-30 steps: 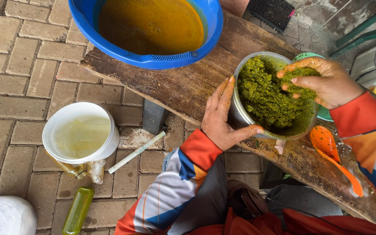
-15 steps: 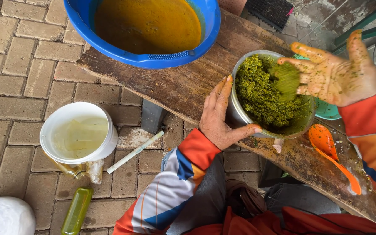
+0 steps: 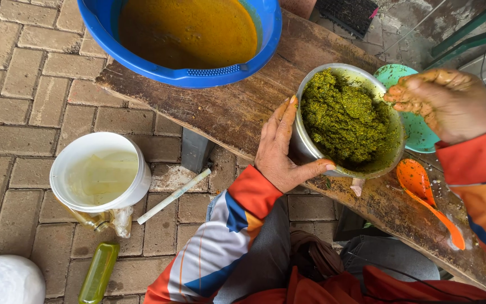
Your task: Stirring and pouring a thick green paste between bowls on a wooden work surface.
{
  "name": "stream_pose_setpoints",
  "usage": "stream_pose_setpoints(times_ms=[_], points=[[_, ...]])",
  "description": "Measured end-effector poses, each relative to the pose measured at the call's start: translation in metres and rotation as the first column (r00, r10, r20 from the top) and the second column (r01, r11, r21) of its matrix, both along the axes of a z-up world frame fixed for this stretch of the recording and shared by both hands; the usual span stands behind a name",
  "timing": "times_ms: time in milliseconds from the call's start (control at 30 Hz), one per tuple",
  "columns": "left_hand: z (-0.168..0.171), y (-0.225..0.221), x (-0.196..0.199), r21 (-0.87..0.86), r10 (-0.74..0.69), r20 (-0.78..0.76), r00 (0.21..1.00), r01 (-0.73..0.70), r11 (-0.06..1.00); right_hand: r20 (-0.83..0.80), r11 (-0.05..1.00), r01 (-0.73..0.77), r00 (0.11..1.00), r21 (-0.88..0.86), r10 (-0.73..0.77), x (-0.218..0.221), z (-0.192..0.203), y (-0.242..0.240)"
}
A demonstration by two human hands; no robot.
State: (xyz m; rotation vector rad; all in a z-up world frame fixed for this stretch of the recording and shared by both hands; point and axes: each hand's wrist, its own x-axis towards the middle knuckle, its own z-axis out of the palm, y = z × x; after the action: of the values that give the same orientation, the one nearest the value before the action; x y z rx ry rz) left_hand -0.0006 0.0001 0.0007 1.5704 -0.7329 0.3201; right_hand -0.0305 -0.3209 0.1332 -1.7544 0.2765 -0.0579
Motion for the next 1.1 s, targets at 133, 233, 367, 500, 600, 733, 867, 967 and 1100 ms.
stream_pose_setpoints(times_ms=[133,233,367,500,600,733,867,967,1100], points=[[-0.003,-0.001,0.0,0.012,0.01,0.049,0.999,-0.011,1.0,0.159,0.868,0.01,0.984,-0.496,0.08,0.0,0.011,0.045],[-0.003,-0.001,0.0,0.02,0.021,0.05,0.999,-0.022,1.0,0.038,0.199,-0.117,0.768,-0.973,0.639,-0.004,0.039,0.066],[-0.008,-0.004,0.001,0.0,0.024,0.082,0.996,-0.024,1.0,0.172,0.564,-0.074,0.913,-0.822,0.371,-0.008,0.028,0.06],[-0.002,-0.002,0.001,-0.006,0.026,0.089,0.996,-0.025,1.0,-0.052,0.271,-0.287,0.77,-0.919,0.637,-0.004,0.012,0.062],[0.0,-0.001,-0.001,0.001,0.006,0.04,0.999,-0.006,1.0,0.008,0.64,-0.241,0.933,-0.73,0.36,-0.013,0.023,0.036],[-0.002,-0.001,0.005,0.035,-0.03,0.079,0.996,0.027,0.999,0.134,0.875,0.065,0.991,-0.479,0.0,-0.051,0.022,-0.017],[-0.006,-0.003,0.006,0.043,-0.033,0.056,0.998,0.03,0.999,-0.422,0.479,-0.333,0.902,-0.812,-0.089,-0.111,0.006,-0.04],[-0.007,-0.005,0.006,0.015,-0.025,0.088,0.996,0.024,1.0,-0.64,0.406,-0.528,0.736,-0.746,-0.219,-0.143,-0.017,-0.033],[-0.006,-0.004,0.005,-0.016,-0.038,0.072,0.997,0.039,0.999,-0.507,0.325,-0.429,0.836,-0.843,-0.211,-0.18,-0.063,-0.05]])
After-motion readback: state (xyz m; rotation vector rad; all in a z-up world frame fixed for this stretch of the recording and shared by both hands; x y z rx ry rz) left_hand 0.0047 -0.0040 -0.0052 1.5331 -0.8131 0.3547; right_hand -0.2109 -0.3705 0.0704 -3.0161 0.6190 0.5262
